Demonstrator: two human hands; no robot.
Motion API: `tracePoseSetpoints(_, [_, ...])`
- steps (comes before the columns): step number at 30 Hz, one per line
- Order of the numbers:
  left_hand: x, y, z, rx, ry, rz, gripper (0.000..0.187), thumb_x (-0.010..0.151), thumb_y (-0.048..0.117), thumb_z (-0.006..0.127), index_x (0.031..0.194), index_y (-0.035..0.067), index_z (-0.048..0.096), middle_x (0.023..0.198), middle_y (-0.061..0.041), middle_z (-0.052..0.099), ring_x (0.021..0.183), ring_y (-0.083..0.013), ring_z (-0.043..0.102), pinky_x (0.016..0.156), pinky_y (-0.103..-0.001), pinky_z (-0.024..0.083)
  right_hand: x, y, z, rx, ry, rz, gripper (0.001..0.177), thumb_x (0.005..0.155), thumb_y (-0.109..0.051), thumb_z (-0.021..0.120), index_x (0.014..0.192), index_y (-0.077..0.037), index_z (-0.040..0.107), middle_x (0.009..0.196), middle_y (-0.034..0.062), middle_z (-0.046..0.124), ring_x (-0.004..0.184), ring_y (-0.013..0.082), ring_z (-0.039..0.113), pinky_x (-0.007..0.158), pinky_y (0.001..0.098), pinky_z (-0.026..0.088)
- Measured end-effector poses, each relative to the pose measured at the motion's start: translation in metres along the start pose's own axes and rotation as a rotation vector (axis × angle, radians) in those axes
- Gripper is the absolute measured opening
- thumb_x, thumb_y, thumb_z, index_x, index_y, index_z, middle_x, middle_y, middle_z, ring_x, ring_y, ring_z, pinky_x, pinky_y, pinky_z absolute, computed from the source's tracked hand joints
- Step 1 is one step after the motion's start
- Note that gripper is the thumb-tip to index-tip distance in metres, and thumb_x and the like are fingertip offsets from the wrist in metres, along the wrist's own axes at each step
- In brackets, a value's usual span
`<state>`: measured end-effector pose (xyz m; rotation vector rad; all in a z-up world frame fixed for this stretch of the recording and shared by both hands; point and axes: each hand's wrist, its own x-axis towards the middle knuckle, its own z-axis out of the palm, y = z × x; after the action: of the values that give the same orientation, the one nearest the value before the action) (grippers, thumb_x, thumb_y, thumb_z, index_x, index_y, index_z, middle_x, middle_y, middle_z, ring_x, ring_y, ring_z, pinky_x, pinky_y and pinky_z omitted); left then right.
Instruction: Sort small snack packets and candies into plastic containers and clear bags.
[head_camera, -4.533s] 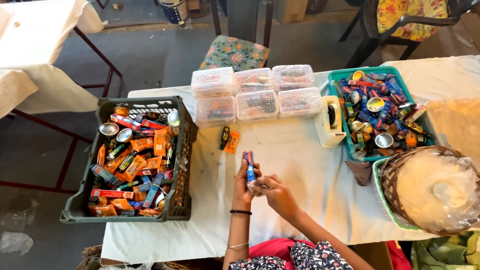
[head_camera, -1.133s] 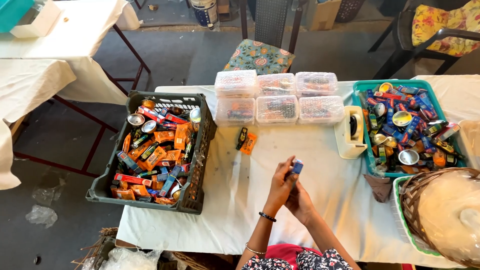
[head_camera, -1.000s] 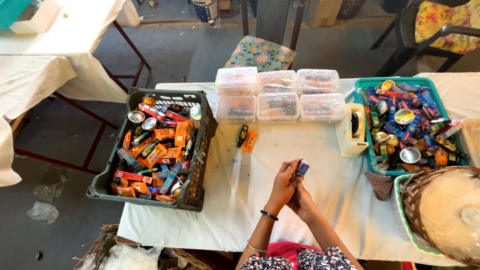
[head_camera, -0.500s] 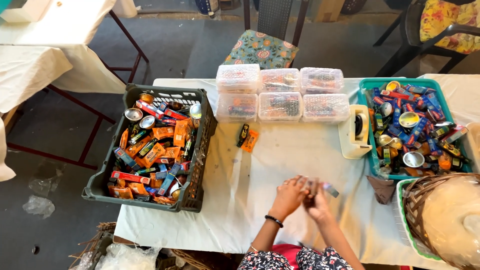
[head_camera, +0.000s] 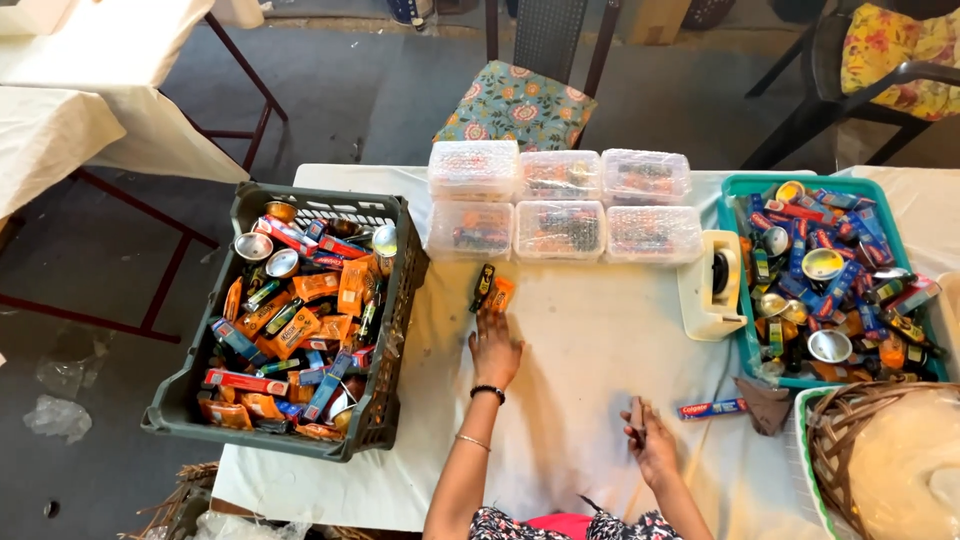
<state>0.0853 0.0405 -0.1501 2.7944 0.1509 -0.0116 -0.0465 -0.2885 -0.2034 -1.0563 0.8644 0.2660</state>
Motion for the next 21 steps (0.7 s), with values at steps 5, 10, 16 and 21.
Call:
tracePoseSetpoints(5, [-0.009,0.013,-0.003,-0.017,-0.075,-0.032,0.099,0.087,0.053,0.067,0.16,0.004,0.021,0.169,-0.016,0.013,0.156,-0.0325,0.011,0.117,-0.061,0.023,0.003,-0.011,0.003,0.017,-0.018,0.032,0.041,0.101,-0.045,0.057,0.131,-0.017,0.063,0.11,0.0062,0.075,0.076,0.0104,0.064,0.057,0.022,0.045])
tracePoseSetpoints(10, [-0.068,0.052,-0.003,-0.017,-0.141,0.069,0.101,0.086,0.056,0.067,0.161,0.007,0.02,0.171,-0.012,0.011,0.157,-0.0274,0.013,0.117,-0.066,0.019,0.018,0.011,0.013,0.026,0.011,-0.022,0.04,0.101,-0.039,0.056,0.132,-0.015,0.061,0.113,0.007,0.075,0.091,0.0188,0.073,0.064,0.0247,0.052])
tracePoseSetpoints(16, [-0.129,0.095,-0.009,-0.075,-0.277,0.209,0.103,0.085,0.051,0.067,0.165,0.011,0.016,0.171,-0.01,0.012,0.157,-0.0254,0.013,0.117,-0.069,0.013,-0.078,-0.039,0.115,-0.685,-0.049,-0.977,0.024,0.096,-0.009,0.062,0.116,-0.007,0.075,0.117,0.008,0.075,0.107,0.0247,0.072,0.09,0.0352,0.057])
tracePoseSetpoints(21, [-0.136,0.092,0.036,0.079,-0.19,0.255,0.089,0.091,0.047,0.065,0.161,0.01,0.024,0.17,-0.008,0.02,0.159,-0.0264,0.014,0.114,-0.072,0.016,-0.073,-0.055,0.145,-1.251,-0.075,-1.477,0.025,0.078,-0.005,0.068,0.099,-0.012,0.08,0.109,0.0053,0.074,0.106,0.028,0.066,0.092,0.0406,0.054])
